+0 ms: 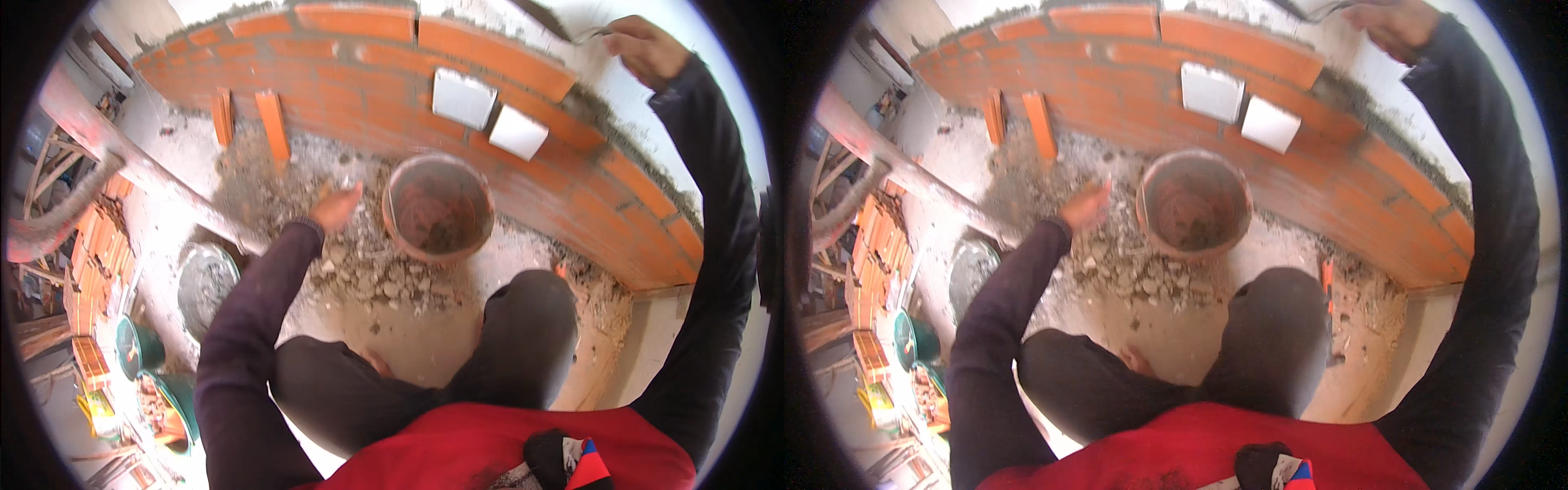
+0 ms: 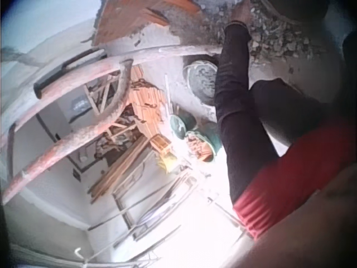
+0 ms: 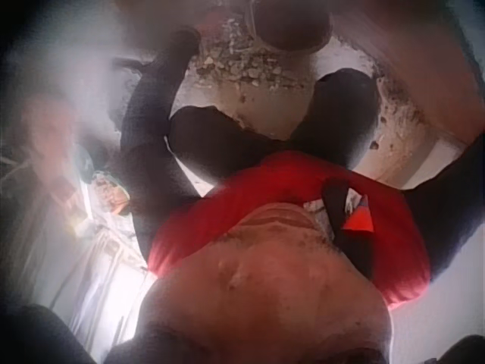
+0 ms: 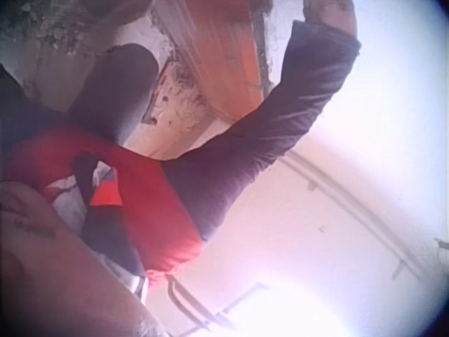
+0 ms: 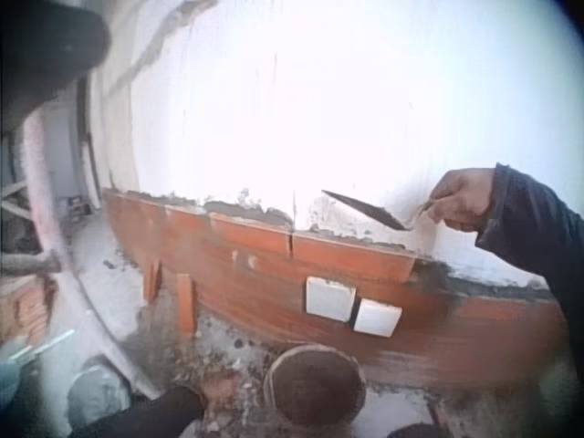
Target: The person applies mortar to a wall with a trowel and then presses thin red bricks onto the mortar by hand.
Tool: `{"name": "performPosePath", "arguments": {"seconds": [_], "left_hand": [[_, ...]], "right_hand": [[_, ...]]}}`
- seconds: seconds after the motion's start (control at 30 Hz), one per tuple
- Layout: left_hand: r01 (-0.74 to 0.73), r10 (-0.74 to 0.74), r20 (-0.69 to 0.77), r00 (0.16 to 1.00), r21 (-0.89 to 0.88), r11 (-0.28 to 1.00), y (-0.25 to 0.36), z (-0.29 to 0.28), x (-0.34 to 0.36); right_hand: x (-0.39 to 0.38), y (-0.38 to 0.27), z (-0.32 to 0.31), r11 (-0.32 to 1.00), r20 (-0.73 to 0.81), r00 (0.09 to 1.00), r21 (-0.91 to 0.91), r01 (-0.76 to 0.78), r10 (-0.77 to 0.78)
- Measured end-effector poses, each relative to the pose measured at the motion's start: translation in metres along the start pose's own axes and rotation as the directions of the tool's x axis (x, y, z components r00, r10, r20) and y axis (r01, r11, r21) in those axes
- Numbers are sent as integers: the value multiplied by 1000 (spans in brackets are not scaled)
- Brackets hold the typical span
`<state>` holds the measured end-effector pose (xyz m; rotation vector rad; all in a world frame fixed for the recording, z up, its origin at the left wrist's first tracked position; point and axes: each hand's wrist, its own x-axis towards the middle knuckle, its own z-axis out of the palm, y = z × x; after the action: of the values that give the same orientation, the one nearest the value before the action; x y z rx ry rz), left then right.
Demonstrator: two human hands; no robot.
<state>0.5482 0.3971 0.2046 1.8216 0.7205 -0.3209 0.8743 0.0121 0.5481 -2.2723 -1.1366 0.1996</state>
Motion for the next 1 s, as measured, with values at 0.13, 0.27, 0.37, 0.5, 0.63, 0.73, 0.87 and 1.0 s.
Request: {"name": "performPosePath", "arguments": {"seconds": [0.13, 0.27, 0.37, 0.5, 0.63, 0.73, 0.87, 1.0], "left_hand": [[149, -152, -46, 987, -56, 987, 15, 39, 44], [11, -15, -43, 999, -91, 996, 0, 59, 70], [-114, 103, -83, 991, -147, 982, -1, 72, 75], [-150, 204, 62, 977, -479, 865, 42, 115, 39], [-559, 553, -118, 825, -310, 769, 48, 133, 29], [-451, 468, -95, 879, -488, 747, 53, 128, 19], [-376, 382, -124, 916, -599, 707, 54, 135, 20], [-370, 344, -158, 925, -576, 729, 54, 135, 13]], "right_hand": [[-59, -5, 37, 991, 193, 980, 117, -63, 40], [-111, -25, 118, 970, 247, 966, 209, -126, 73], [-112, -1, 166, 987, 406, 913, -161, 30, 38], [-135, 53, 197, 864, 449, 890, -477, 163, 81], [-150, 76, 220, 676, 394, 897, -718, 164, 202], [-161, 86, 252, 654, 386, 891, -742, 145, 240], [-178, 86, 286, 788, 556, 798, -589, 180, 233], [-159, 58, 306, 860, 463, 876, -493, 131, 132]]}}
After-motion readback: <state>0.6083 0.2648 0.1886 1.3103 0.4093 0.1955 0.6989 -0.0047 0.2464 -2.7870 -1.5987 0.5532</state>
